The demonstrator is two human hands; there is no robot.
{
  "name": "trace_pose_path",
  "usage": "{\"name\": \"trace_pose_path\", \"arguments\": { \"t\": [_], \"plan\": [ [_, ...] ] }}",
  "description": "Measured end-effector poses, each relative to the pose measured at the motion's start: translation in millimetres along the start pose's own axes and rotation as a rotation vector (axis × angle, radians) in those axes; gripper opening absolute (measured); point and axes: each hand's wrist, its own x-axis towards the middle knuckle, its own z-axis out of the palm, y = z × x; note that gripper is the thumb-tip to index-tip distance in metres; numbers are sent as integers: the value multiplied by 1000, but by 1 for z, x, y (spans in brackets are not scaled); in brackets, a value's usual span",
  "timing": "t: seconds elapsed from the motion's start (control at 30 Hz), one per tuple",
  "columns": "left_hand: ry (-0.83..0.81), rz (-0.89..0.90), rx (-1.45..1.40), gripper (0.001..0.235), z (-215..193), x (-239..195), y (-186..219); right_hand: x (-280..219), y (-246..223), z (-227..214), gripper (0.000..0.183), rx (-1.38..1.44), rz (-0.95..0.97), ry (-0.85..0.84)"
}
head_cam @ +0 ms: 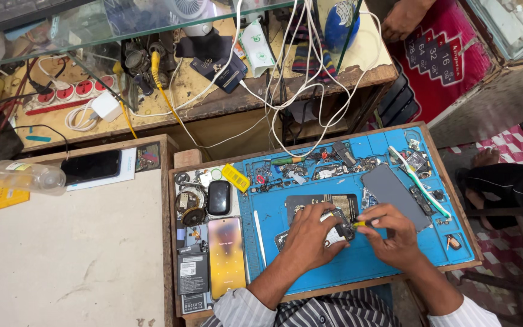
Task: The person uses a yellow-handled screwdriver to remove screws from the internal frame of a disassembled smartphone. They repeatedly adjust the phone's position on a blue anti-static mat and continue unscrewing components while handling the device with both hands.
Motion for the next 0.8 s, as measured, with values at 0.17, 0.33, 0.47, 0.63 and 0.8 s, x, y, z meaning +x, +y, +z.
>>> {"name": "trace_pose_path", "arguments": {
  "t": [0.17, 0.33, 0.47, 0.63, 0.8],
  "plan": [
    [27, 14, 24, 41, 2, -3, -1, 1, 0, 4, 48, -70, -205, -91],
    [51, 24, 9, 38, 5, -1, -1, 3, -4, 3, 40, 80, -33, -54],
    [67, 26, 29, 37, 5, -3, -1, 4, -5, 4, 38, 80, -97, -125],
    [97, 46, 14, 38, 7, -3, -2, 4, -7, 0, 38, 66, -36, -57],
    [97, 35, 23, 34, 8, -5, -3, 7, -10, 0, 43, -107, -112, -49]
  ]
}}
